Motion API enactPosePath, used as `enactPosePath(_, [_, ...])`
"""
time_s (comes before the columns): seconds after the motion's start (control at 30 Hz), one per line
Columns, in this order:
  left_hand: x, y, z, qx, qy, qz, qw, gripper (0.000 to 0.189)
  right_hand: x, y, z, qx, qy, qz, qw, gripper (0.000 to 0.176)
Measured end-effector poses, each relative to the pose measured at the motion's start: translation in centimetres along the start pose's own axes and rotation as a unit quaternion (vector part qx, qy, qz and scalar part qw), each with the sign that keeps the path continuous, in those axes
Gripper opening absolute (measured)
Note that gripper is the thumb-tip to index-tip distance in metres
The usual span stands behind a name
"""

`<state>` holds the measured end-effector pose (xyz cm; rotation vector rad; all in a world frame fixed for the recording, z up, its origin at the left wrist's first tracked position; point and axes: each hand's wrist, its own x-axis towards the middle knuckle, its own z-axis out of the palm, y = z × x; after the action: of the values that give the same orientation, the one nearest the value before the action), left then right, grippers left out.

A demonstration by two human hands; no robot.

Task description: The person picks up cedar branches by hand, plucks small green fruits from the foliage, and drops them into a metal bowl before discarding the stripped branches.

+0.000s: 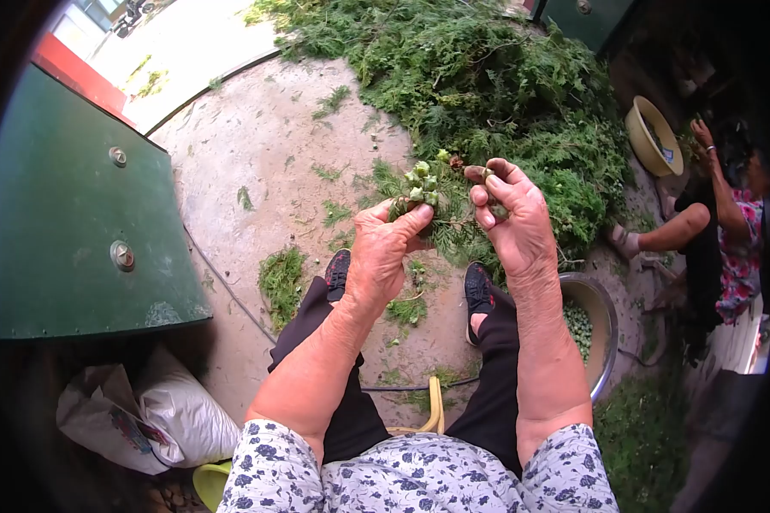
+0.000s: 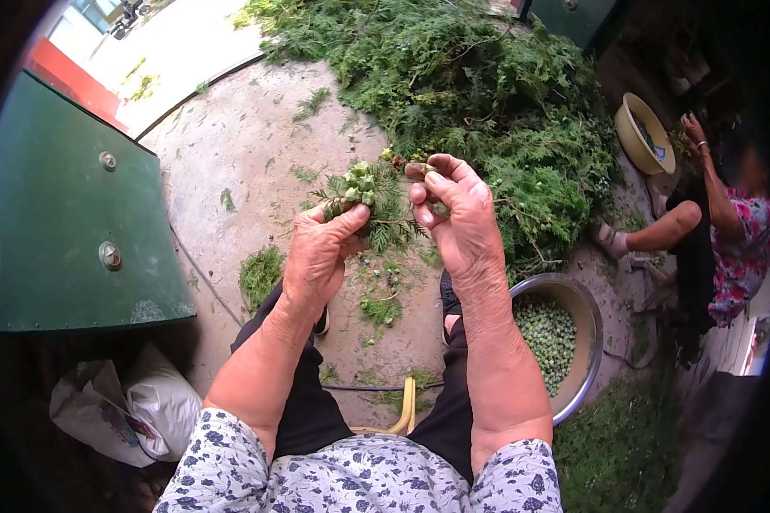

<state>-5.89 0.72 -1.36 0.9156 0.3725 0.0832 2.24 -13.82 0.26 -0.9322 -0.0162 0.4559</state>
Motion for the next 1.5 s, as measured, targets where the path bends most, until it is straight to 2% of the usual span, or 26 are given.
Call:
enactPosePath(0.1, [0.1,-0.2,0.1,0.020,0.014,0.031,0.999,0.011,-0.5,-0.3,0.1,0.026,-0.047,0.003,0.999,0.014])
enactPosePath(0.17, [-0.2,0.0,0.5,0.071,0.040,0.049,0.995,0.009,-1.2,-0.3,1.1,-0.020,-0.010,0.017,1.000,0.015])
enactPosePath(0.23, [0.0,-0.5,0.2,0.104,0.025,0.076,0.991,0.009,-1.7,0.2,1.7,-0.186,-0.027,0.003,0.982,0.015])
enactPosePath(0.3, [0.0,-0.8,0.3,0.136,0.009,0.102,0.985,0.009,-1.5,1.5,1.6,-0.298,-0.016,-0.068,0.952,0.014])
enactPosePath(0.37, [0.0,-1.0,0.5,0.162,0.008,0.116,0.980,0.009,-1.1,2.2,1.6,-0.354,-0.016,-0.108,0.929,0.013])
enactPosePath(0.47, [0.1,-1.0,0.1,0.175,0.000,0.095,0.980,0.010,-1.0,2.2,1.5,-0.391,-0.030,-0.098,0.915,0.011])
enactPosePath(0.5, [0.1,-0.9,0.1,0.176,0.001,0.095,0.980,0.010,-1.0,1.9,1.4,-0.390,-0.031,-0.098,0.915,0.011])
enactPosePath(0.57, [0.0,-0.6,0.2,0.109,-0.026,0.071,0.991,0.010,-1.2,1.1,1.3,-0.190,-0.061,0.071,0.977,0.010])
enactPosePath(0.6, [-0.1,-0.4,0.2,0.109,-0.026,0.071,0.991,0.010,-1.2,0.9,1.4,-0.150,-0.051,0.099,0.982,0.009])
enactPosePath(0.7, [-0.3,0.0,0.4,0.035,-0.012,0.044,0.998,0.010,-1.0,0.7,0.7,-0.074,-0.069,0.118,0.988,0.009])
enactPosePath(0.77, [-0.4,0.2,0.4,0.109,-0.014,0.069,0.992,0.009,-0.9,0.8,0.6,-0.054,-0.060,0.094,0.992,0.008])
enactPosePath(0.83, [-0.1,-0.3,0.0,0.121,-0.003,0.078,0.990,0.009,-1.1,0.1,1.2,-0.050,-0.029,0.041,0.997,0.009])
enactPosePath(0.9, [0.1,-0.6,-0.1,0.135,0.007,0.086,0.987,0.009,-1.2,-0.3,1.5,-0.042,-0.011,0.047,0.998,0.010])
enactPosePath(1.0, [0.1,-1.0,0.1,0.161,0.014,0.121,0.980,0.010,-1.0,0.9,1.0,-0.122,-0.028,0.004,0.992,0.017])
enactPosePath(1.03, [0.1,-1.0,0.0,0.178,0.011,0.123,0.976,0.011,-1.0,1.1,1.0,-0.122,-0.027,0.004,0.992,0.017])
enactPosePath(1.13, [0.0,-0.8,0.4,0.190,0.013,0.114,0.975,0.012,-1.3,1.8,1.7,-0.242,-0.012,-0.036,0.969,0.016])
enactPosePath(1.27, [0.2,-1.1,0.1,0.179,-0.004,0.117,0.977,0.011,-1.3,1.9,1.6,-0.283,-0.014,-0.040,0.958,0.013])
enactPosePath(1.3, [0.1,-0.9,0.2,0.179,-0.004,0.117,0.977,0.011,-1.5,1.5,1.8,-0.246,-0.011,0.009,0.969,0.012])
enactPosePath(1.33, [-0.1,-0.5,0.5,0.111,-0.013,0.088,0.990,0.009,-1.6,1.4,1.9,-0.208,-0.009,0.058,0.976,0.012])
enactPosePath(1.37, [-0.2,-0.2,0.7,0.044,-0.021,0.058,0.997,0.009,-1.6,1.4,1.8,-0.208,-0.009,0.058,0.976,0.012])
enactPosePath(1.47, [-0.2,-0.1,0.6,0.021,-0.028,0.055,0.998,0.009,-1.1,1.5,0.6,-0.008,-0.051,0.133,0.990,0.020])
enactPosePath(1.5, [-0.2,-0.1,0.6,0.021,-0.027,0.055,0.998,0.009,-1.0,1.2,0.3,-0.008,-0.051,0.133,0.990,0.020])
